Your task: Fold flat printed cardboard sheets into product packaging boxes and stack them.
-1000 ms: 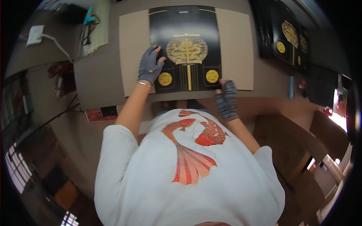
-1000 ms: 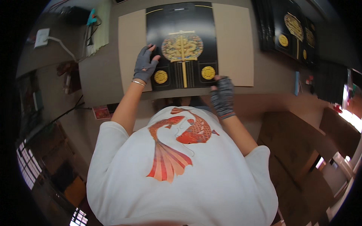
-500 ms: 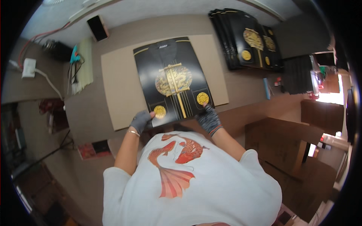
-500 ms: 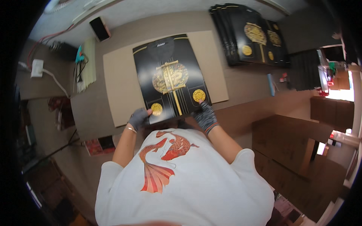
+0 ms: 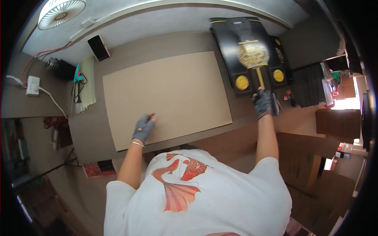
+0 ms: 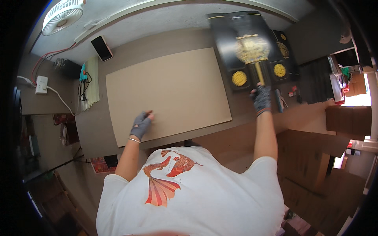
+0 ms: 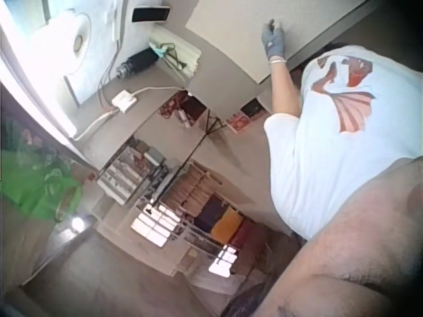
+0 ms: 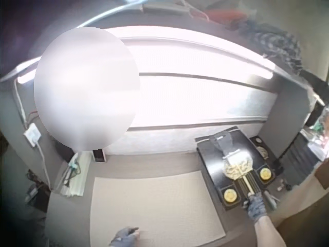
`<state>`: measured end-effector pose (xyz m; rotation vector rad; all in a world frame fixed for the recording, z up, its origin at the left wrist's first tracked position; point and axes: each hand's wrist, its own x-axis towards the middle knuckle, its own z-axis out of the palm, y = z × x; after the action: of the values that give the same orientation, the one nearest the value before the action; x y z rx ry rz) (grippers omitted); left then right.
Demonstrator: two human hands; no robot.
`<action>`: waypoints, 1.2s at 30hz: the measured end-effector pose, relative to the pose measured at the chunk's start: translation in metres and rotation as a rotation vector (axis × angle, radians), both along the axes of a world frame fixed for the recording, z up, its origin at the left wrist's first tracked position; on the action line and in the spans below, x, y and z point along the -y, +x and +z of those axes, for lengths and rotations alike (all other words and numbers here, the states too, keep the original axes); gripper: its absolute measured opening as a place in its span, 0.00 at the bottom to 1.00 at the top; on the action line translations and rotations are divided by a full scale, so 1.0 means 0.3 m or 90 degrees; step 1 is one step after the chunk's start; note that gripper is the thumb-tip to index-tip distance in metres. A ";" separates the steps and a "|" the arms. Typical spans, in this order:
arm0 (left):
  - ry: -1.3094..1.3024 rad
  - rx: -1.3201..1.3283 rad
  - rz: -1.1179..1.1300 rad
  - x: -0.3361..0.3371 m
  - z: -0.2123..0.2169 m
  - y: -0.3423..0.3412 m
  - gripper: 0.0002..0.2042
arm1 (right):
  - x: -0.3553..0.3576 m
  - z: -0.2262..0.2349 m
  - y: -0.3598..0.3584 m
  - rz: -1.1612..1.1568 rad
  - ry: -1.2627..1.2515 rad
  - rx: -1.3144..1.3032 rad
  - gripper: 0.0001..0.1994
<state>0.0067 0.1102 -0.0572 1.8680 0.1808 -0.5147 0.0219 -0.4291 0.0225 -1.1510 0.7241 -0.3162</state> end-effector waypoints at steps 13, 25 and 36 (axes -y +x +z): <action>0.650 -0.015 0.217 -0.375 0.027 -0.087 0.45 | -0.024 -0.333 -0.013 0.313 -0.679 -0.267 0.38; 0.657 0.143 0.190 -0.389 0.038 -0.117 0.40 | -0.277 -0.129 -0.103 0.442 -0.860 -0.337 0.37; 0.445 0.025 -0.130 -0.143 0.489 0.063 0.32 | -0.417 0.186 -0.018 0.686 -0.371 0.080 0.40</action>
<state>0.0255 0.1531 0.0894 2.5961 0.1556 -0.6008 0.0165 -0.3039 0.0784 -1.8797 -0.1893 0.3425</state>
